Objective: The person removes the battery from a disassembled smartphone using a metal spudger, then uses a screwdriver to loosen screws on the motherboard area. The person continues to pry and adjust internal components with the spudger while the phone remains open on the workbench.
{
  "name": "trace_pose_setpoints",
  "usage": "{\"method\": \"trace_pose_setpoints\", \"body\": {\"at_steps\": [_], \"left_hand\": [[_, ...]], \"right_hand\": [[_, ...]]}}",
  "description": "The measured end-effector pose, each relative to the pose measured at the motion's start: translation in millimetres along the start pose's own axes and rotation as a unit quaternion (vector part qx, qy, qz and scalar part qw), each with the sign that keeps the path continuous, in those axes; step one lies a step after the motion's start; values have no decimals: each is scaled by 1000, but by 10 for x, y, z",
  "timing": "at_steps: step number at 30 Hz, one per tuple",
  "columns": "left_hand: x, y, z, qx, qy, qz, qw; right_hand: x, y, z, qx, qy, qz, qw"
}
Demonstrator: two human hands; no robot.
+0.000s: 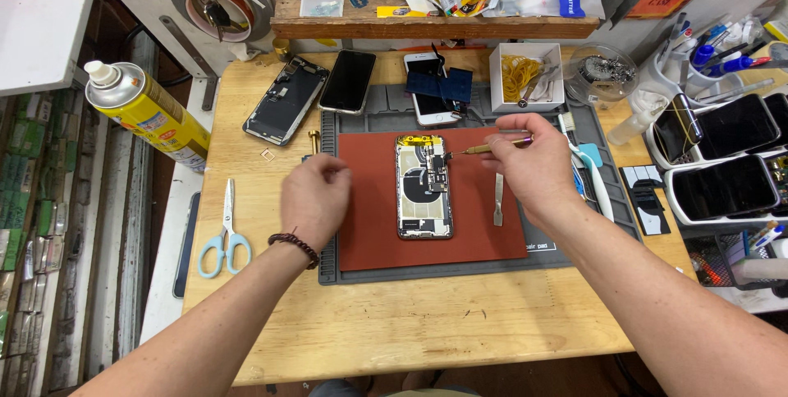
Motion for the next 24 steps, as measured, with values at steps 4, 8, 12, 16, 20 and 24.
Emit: {"method": "trace_pose_setpoints", "body": {"at_steps": [4,8,12,16,20,24], "left_hand": [[358,-170,222,62,-12,-77,995],[576,-313,265,44,0,-127,991],[634,-338,310,43,5,-135,990],[640,-324,286,35,14,-141,989],[638,-325,260,27,12,-145,989],[640,-327,255,22,5,-150,988]], "right_hand": [[45,41,-33,-71,-60,-3,996],[118,-2,-172,-200,-172,-9,965],[172,-64,-221,-230,-203,-16,952],[204,-103,-252,-235,-224,-14,946],[259,-93,-298,-246,-214,-17,945],[306,-79,-326,-263,-221,-27,939]]}}
Point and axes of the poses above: each hand's wrist, its own y-axis towards the middle knuckle, its own x-axis out of the palm, z = x × y, the point moved 9 cm from there along y, towards the middle knuckle, and after that the axes turned 15 degrees about z, right-handed, at the moved point
